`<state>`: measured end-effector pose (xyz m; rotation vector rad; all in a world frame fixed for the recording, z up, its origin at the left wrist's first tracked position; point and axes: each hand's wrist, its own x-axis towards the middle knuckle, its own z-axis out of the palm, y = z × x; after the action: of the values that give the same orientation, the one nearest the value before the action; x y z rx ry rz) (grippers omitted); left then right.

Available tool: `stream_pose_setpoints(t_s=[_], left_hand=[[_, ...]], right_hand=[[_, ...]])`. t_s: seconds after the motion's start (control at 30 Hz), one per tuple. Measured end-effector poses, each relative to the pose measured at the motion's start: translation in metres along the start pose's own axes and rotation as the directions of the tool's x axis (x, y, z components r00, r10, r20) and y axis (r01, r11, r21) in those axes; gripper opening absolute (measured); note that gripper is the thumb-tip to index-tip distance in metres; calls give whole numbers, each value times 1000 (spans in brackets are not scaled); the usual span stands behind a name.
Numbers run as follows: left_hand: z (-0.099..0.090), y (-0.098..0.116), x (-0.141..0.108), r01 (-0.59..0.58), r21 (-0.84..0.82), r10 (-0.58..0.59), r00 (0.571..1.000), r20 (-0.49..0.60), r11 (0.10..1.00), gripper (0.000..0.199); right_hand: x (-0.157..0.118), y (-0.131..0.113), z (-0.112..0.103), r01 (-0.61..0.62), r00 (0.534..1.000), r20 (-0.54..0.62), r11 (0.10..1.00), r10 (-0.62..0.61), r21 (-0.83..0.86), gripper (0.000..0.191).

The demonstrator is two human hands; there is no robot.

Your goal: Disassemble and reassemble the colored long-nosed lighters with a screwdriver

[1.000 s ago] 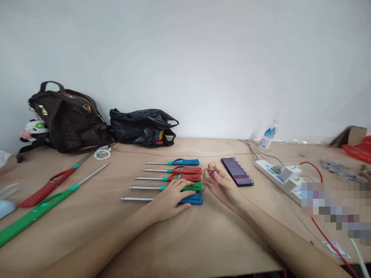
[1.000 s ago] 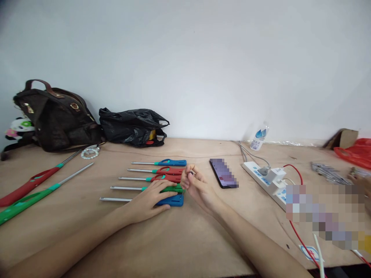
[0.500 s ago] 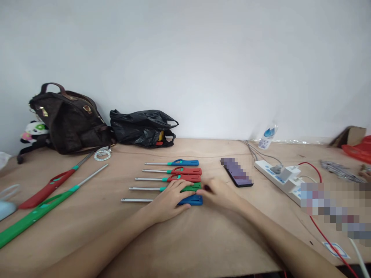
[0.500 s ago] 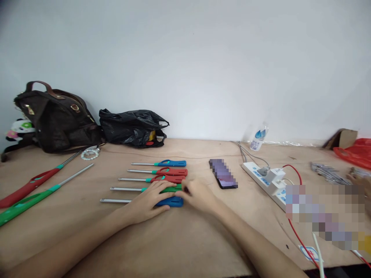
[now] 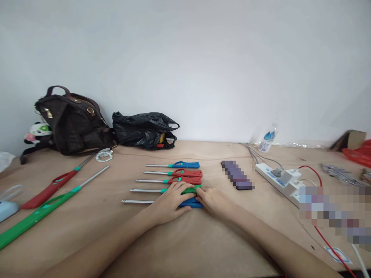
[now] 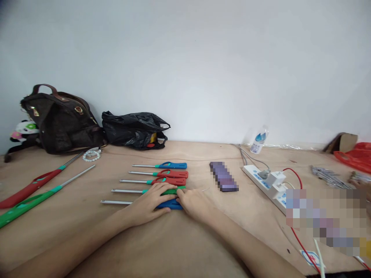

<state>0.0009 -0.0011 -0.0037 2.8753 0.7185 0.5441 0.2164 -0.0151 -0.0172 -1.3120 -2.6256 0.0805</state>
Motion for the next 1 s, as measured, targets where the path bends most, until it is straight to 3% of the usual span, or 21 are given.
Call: stream_pose_setpoints(t_s=[0.27, 0.47, 0.67, 0.87, 1.0], left_hand=[[4, -3, 0, 5, 11, -5, 1000, 29, 1000, 35], [6, -4, 0, 13, 24, -14, 999, 30, 1000, 33], [4, -2, 0, 18, 38, -20, 999, 30, 999, 35], [1, 0, 2, 17, 38, -18, 999, 34, 999, 34], [1, 0, 2, 15, 36, -16, 999, 31, 999, 34]], right_hand=[[-1, 1, 6, 54, 996, -61, 989, -63, -141, 10], [-4, -2, 7, 42, 989, -138, 995, -54, -87, 14], [-6, -10, -11, 86, 996, 27, 947, -81, -308, 18], [-7, -11, -29, 14, 996, 90, 994, -4, -107, 12], [-4, -11, -27, -59, 990, 121, 994, 70, -90, 19]])
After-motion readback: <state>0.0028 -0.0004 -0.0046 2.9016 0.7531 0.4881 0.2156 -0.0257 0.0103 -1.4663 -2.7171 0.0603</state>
